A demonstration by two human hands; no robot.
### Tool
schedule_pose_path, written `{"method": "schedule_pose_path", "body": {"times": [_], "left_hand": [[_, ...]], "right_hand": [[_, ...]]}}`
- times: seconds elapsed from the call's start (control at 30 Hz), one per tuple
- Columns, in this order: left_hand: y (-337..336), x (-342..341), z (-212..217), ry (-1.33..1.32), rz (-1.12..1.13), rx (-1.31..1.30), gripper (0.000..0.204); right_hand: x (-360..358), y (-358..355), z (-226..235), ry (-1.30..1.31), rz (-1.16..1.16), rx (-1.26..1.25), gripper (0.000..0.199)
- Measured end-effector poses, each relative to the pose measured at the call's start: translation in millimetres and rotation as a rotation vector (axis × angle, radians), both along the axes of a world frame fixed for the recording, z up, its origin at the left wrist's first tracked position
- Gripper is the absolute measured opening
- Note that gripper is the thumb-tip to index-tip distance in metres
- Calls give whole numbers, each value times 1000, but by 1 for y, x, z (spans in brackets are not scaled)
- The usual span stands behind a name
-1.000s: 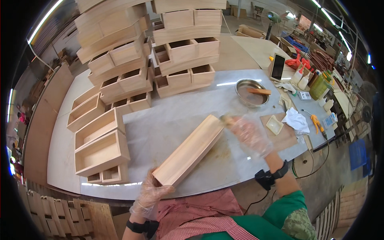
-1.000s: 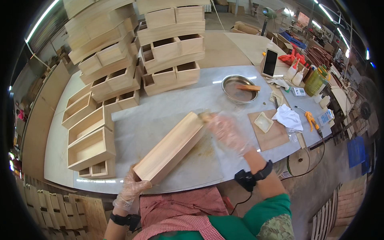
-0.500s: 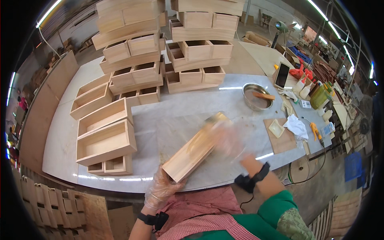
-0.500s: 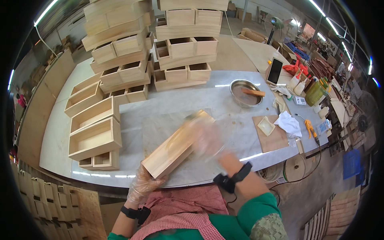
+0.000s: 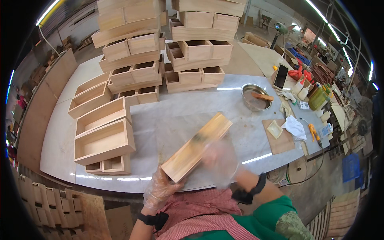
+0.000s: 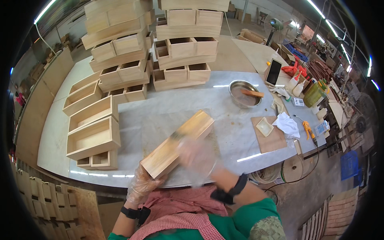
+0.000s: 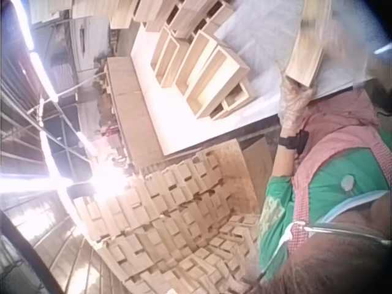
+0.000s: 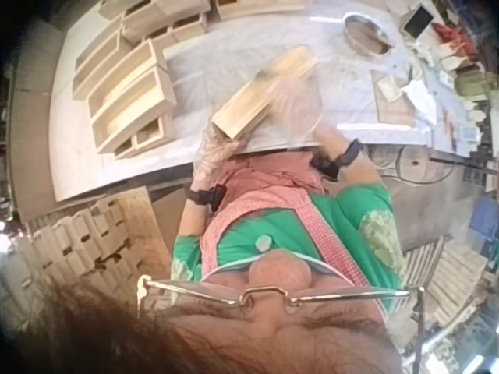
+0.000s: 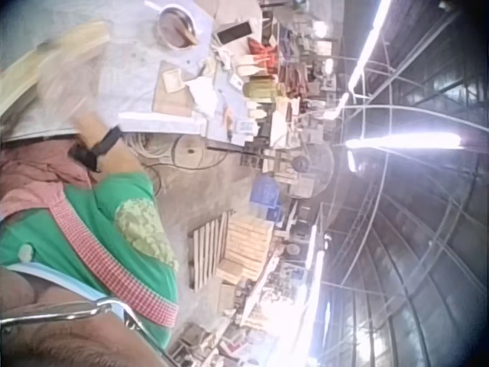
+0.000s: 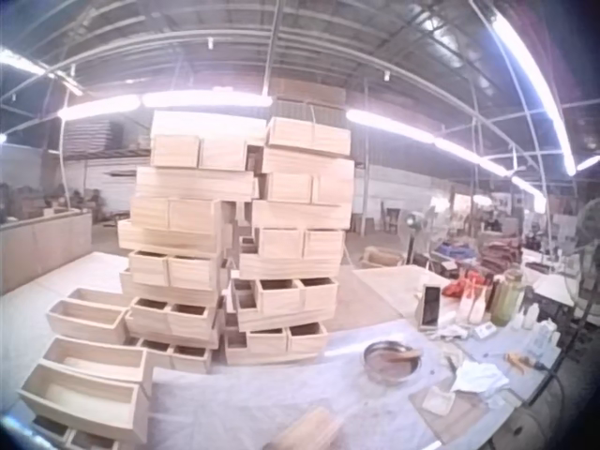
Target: Applying a liquid finish or oil to wooden boxes using a cloth and stacking them on a table.
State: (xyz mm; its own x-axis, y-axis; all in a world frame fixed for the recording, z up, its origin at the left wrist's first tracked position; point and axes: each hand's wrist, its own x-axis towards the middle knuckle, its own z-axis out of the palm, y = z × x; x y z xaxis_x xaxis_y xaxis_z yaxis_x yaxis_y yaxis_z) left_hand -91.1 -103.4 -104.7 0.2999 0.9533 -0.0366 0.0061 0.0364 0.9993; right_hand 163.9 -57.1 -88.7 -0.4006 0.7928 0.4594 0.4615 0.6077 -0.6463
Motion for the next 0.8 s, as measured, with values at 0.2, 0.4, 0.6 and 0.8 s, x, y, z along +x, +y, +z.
{"method": "schedule_pose_path", "body": {"times": [0.2,0.4,0.6,0.8], "left_hand": [[-2,6,12,-76,-9,-68,73],[2,5,1,-210,0,-37,72],[0,12,9,-19,-6,-32,70],[4,3,-2,37,30,12,71]], "right_hand": [[60,17,-33,-533,-282,404,36],[46,21,-15,-498,-343,317,20],[78,75,-74,-568,-455,560,17],[44,63,-10,-234,-367,50,24]]}}
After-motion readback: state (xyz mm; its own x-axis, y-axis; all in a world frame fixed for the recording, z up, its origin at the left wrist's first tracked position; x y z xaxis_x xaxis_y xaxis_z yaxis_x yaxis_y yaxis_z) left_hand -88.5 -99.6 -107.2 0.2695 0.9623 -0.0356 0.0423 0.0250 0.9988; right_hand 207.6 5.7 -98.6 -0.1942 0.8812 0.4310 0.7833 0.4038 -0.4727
